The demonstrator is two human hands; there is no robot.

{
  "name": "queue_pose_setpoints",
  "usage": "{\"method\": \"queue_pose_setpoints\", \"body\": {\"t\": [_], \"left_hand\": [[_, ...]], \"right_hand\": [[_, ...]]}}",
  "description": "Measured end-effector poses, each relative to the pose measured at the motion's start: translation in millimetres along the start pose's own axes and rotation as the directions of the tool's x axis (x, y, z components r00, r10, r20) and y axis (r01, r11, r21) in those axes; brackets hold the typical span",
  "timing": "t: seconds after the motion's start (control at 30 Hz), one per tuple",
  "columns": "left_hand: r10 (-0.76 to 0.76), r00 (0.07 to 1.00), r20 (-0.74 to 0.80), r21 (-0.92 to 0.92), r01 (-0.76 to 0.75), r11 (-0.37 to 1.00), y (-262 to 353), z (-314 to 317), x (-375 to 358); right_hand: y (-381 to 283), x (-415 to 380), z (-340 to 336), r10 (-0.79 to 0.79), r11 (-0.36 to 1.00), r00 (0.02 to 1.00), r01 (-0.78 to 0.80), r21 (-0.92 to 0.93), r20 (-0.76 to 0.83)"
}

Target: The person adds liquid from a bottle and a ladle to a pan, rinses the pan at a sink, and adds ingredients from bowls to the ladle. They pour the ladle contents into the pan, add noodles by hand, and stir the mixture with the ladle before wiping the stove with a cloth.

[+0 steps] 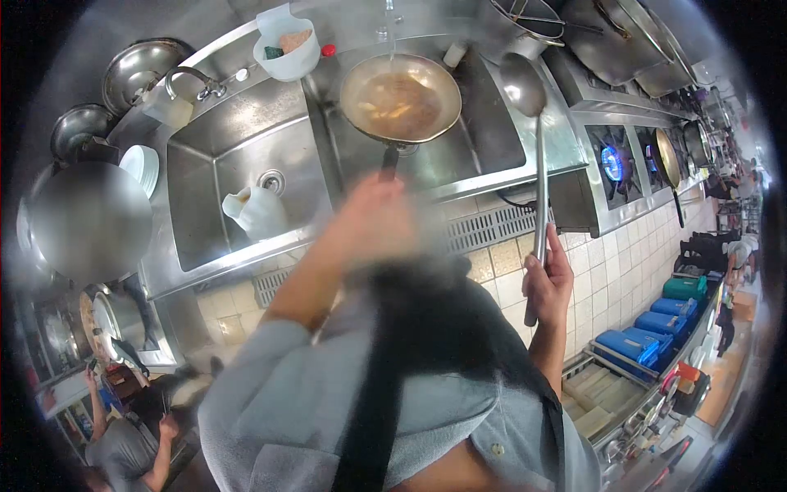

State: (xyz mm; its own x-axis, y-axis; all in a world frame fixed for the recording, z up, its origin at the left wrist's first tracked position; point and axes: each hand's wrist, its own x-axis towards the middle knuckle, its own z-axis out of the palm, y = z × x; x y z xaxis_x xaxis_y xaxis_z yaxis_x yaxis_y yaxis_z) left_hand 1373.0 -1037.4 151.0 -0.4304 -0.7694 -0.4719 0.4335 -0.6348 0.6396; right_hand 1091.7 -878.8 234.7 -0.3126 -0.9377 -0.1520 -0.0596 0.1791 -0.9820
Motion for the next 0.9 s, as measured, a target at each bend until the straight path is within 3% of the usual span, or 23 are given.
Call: {"method": "queue_pose_setpoints", "body": {"t": [0.1, 0.2, 0.33, 0.4, 0.53, 0.73, 0.8, 0.9], "left_hand": [[0.025, 0.996, -0.083, 0.059, -0.020, 0.998, -19, -25, 29], [0.055, 0.993, -0.104, 0.116, -0.043, 0.992, -11, -3, 24], [0.169, 0.985, -0.023, 0.275, -0.156, 0.949, -21, 7, 39], [0.133, 0.974, -0.183, 0.113, -0.113, 0.987, -24, 24, 41], [0.233, 0.957, -0.170, 0.204, -0.197, 0.959, -41, 39, 56], [0.213, 0.950, -0.230, 0.086, -0.198, 0.976, -55, 92, 41], [0.203, 0.963, -0.179, 0.052, -0.197, 0.979, -59, 95, 42], [0.215, 0.956, -0.198, 0.094, -0.200, 0.975, -60, 109, 39]], "right_hand": [[5, -9, -25, -0.006, 0.998, 0.994, 0.013, 0.055, -0.111], [10, -17, -59, 0.009, 0.997, 0.984, 0.005, 0.076, -0.177], [16, -30, -115, 0.010, 0.998, 0.960, 0.008, 0.062, -0.280], [23, -35, -146, 0.000, 0.996, 0.949, 0.030, 0.089, -0.314], [35, -47, -220, -0.018, 0.997, 0.932, 0.044, 0.064, -0.362], [48, -53, -288, -0.040, 0.993, 0.914, 0.081, 0.084, -0.403], [50, -54, -304, -0.048, 0.990, 0.905, 0.100, 0.102, -0.422], [55, -53, -318, -0.036, 0.990, 0.892, 0.091, 0.103, -0.450]]}}
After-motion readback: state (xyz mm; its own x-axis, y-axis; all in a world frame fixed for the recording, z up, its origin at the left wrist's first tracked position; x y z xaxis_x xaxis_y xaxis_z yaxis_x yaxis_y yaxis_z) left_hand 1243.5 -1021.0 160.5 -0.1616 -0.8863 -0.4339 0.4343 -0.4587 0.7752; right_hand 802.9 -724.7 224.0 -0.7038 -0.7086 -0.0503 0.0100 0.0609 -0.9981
